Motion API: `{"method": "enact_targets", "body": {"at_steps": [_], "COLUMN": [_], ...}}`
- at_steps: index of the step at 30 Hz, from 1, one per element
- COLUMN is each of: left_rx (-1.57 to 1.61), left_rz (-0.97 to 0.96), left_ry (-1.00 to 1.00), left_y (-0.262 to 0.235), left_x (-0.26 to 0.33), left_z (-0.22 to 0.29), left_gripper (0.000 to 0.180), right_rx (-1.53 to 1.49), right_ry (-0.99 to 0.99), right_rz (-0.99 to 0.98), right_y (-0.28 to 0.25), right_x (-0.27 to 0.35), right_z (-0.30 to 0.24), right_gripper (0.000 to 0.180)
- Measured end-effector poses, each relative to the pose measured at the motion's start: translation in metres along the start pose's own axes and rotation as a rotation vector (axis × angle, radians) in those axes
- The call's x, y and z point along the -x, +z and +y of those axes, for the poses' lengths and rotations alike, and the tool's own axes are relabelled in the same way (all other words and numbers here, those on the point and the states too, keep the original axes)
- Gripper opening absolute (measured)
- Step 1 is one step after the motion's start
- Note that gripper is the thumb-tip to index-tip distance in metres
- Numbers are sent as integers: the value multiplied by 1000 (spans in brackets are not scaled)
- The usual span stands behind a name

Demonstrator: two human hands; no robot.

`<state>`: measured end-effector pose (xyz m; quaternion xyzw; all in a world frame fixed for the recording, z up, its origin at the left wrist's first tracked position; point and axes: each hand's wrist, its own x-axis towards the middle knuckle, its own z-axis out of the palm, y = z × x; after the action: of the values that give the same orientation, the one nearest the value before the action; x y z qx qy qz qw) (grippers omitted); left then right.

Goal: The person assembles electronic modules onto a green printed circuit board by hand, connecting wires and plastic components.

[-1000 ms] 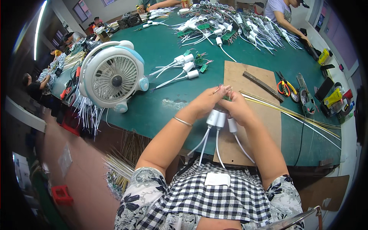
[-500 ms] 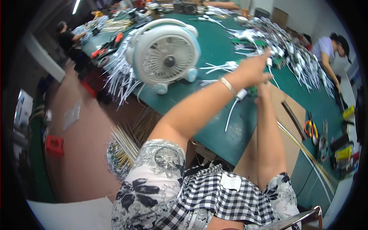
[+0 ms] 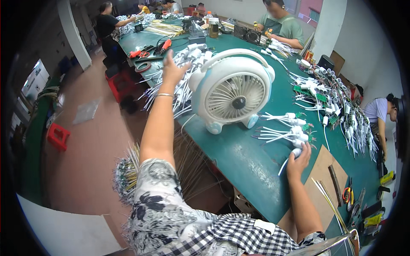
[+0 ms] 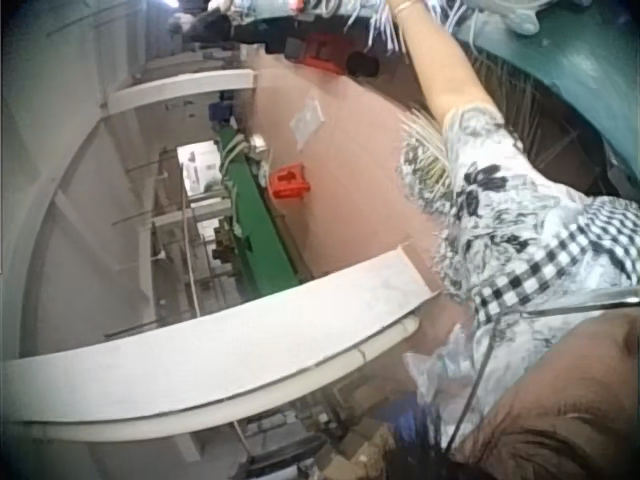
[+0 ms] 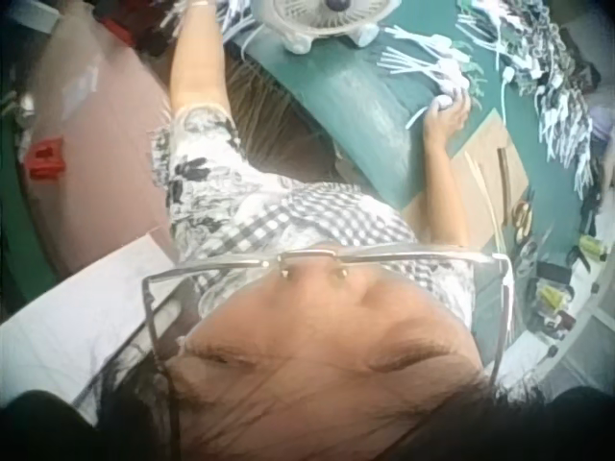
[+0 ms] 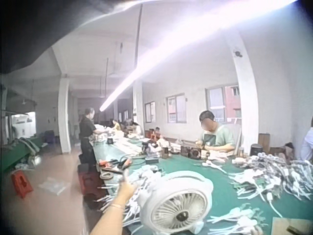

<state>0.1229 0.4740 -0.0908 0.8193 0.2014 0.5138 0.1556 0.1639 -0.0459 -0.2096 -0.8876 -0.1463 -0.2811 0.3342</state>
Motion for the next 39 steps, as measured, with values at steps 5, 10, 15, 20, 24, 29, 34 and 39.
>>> {"method": "enact_targets", "body": {"at_steps": [5, 10, 15, 20, 24, 29, 34, 39], "left_rx": [-481, -496, -502, -101, 391, 359, 227, 713], "left_rz": [-597, -709, -448, -177, -7, 109, 123, -113], "left_ry": [-167, -313, -409, -445, -470, -229, -85, 114], "left_y": [74, 60, 17, -18, -1, -49, -176, -231], "left_x": [3, -27, -82, -111, -118, -161, -216, -223], "left_z": [12, -13, -8, -49, -39, -10, 41, 168], "left_gripper": [63, 40, 46, 41, 34, 20, 25, 15], "right_rx": [58, 58, 34, 23, 70, 71, 15, 41], "right_ry": [5, 2, 21, 27, 29, 39, 15, 61], "right_rz": [1, -89, -104, -124, -106, -120, -125, -55], "right_y": [-2, -2, -4, -2, -3, -3, 2, -13], "right_x": [-3, 0, 0, 0, -3, -3, 2, -4], "right_z": [14, 3, 3, -3, 5, 9, 2, 13], "right_gripper": [46, 34, 29, 25, 25, 25, 25, 24]}}
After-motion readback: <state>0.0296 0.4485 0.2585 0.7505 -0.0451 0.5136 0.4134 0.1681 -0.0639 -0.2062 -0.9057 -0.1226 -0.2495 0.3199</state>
